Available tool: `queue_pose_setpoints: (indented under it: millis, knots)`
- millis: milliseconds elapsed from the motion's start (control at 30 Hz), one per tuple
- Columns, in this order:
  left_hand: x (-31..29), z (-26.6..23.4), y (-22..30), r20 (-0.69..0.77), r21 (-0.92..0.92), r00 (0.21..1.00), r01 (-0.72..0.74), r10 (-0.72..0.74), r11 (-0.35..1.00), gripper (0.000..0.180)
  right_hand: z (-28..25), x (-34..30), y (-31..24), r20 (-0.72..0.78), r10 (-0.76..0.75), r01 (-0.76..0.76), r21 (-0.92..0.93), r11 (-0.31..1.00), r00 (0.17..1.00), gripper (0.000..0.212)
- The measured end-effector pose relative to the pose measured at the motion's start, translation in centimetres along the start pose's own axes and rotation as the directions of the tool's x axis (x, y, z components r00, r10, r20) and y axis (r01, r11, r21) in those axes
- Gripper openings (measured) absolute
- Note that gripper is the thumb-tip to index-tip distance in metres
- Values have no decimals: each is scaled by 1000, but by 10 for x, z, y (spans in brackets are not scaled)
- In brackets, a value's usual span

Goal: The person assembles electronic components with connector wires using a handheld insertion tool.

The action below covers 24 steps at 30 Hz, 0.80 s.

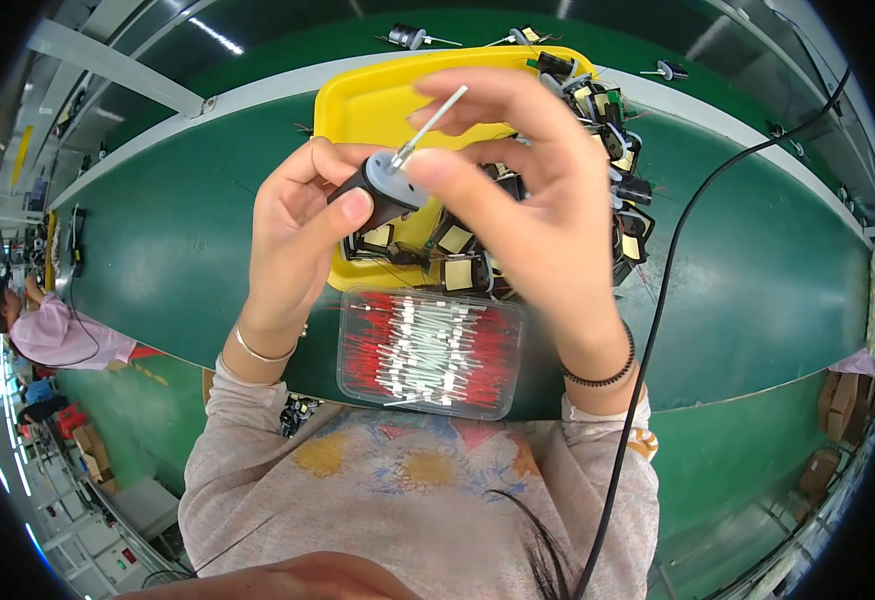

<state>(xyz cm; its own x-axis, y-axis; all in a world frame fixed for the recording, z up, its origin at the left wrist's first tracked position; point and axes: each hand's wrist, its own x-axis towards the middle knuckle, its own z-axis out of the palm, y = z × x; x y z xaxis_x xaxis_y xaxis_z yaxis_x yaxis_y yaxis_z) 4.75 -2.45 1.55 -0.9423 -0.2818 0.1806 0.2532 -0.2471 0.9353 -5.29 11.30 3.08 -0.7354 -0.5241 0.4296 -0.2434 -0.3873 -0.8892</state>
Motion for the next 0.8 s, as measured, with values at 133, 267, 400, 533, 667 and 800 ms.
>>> queue_pose_setpoints:
  millis: [133,267,400,533,667,800]
  knots:
    - [-4,1,1,3,27,999,-38,38,999,13,13,-2,9,24,50,-51,38,998,998,7]
    - [-3,-1,-10,-60,-29,997,-59,57,998,12,15,-1,22,-36,31,-27,91,995,999,7]
    - [22,-12,-15,-37,91,996,-75,79,993,12,7,7,35,-59,-49,44,-71,996,997,12]
    - [102,-69,-27,-81,561,981,-102,178,821,15,-16,13,33,-214,-38,-6,-202,979,976,41]
    - [143,-107,-41,-122,818,954,-60,274,573,27,-28,-2,21,-146,-17,3,-101,995,989,27]
    - [120,-111,-50,212,972,850,-133,483,-194,24,-32,-25,-2,-65,163,-172,-195,966,985,7]
